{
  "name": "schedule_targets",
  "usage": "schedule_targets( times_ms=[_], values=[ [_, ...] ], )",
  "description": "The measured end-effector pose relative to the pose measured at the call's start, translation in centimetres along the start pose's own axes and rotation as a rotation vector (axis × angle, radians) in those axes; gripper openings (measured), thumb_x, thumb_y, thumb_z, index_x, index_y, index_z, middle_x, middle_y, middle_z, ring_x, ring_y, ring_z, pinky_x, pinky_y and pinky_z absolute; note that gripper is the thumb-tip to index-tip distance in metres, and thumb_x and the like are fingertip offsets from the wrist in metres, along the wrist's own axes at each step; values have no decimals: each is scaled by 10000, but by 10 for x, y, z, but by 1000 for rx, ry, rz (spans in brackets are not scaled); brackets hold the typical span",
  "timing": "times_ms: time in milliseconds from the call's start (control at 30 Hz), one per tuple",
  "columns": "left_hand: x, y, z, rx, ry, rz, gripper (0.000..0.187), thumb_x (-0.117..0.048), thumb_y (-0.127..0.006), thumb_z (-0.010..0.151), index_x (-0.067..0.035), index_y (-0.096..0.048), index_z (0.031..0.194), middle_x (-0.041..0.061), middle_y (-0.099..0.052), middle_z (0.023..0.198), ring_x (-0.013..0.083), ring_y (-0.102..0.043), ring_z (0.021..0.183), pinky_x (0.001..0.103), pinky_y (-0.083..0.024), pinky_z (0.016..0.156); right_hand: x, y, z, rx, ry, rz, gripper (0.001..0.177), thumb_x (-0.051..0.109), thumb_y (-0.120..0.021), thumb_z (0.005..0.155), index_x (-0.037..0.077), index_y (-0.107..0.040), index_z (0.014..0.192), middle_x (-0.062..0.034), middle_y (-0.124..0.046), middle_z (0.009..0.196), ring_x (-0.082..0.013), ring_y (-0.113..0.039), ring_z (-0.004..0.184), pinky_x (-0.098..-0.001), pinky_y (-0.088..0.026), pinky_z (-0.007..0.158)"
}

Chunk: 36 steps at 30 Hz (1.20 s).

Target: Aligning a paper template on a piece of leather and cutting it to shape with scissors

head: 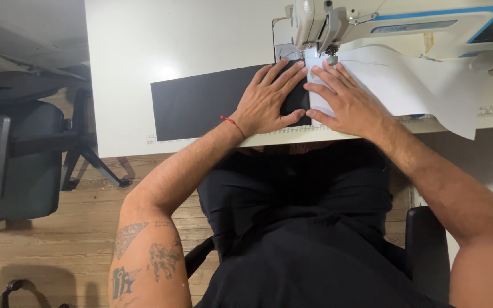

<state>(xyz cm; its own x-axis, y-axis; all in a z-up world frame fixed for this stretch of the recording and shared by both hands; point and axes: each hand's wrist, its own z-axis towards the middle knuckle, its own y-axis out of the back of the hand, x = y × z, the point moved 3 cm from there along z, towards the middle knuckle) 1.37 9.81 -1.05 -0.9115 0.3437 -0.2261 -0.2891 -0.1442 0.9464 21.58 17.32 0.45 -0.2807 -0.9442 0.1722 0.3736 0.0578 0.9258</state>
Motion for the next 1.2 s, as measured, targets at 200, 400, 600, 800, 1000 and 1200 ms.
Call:
schedule_targets(
  times_ms=[200,400,600,800,1000,1200],
  values=[
    [3,8,0,-114,-27,-41,754,-640,-495,1023,-185,-377,1612,58,-425,1652,290,-375,1550,460,-346,1259,5,13,10,127,-4,19,560,442,-584,1039,34,-589,1423,-228,-457,1598,-431,-409,1496,-546,-279,1272],
    [5,12,2,-115,-37,-69,748,-622,-534,1015,-179,-395,1601,72,-441,1640,302,-378,1543,459,-349,1250,5,13,13,168,-37,41,568,447,-564,1043,41,-567,1439,-224,-416,1622,-414,-367,1518,-549,-251,1275],
    [6,11,3,-103,-24,-50,755,-642,-504,1018,-189,-382,1610,69,-432,1648,286,-395,1540,459,-349,1244,4,13,14,165,-42,63,561,442,-564,1048,38,-568,1438,-221,-415,1625,-408,-355,1526,-557,-259,1268],
    [6,13,3,-76,-11,-55,762,-638,-513,1024,-188,-361,1619,66,-409,1663,283,-369,1555,465,-341,1254,3,12,14,157,-37,51,560,440,-576,1043,40,-574,1434,-227,-418,1624,-415,-359,1525,-561,-274,1262],
    [7,11,3,-96,-16,-39,752,-625,-541,1020,-203,-369,1619,51,-410,1665,281,-365,1560,456,-338,1264,3,12,16,227,-63,52,585,462,-531,1047,56,-539,1468,-233,-396,1637,-395,-376,1507,-551,-222,1276],
    [9,9,3,-101,-25,-41,751,-641,-526,1021,-206,-376,1614,47,-413,1662,288,-363,1559,462,-344,1258,3,11,15,161,-45,34,547,432,-573,1042,45,-577,1428,-229,-437,1614,-398,-440,1463,-553,-273,1265]
  ],
)
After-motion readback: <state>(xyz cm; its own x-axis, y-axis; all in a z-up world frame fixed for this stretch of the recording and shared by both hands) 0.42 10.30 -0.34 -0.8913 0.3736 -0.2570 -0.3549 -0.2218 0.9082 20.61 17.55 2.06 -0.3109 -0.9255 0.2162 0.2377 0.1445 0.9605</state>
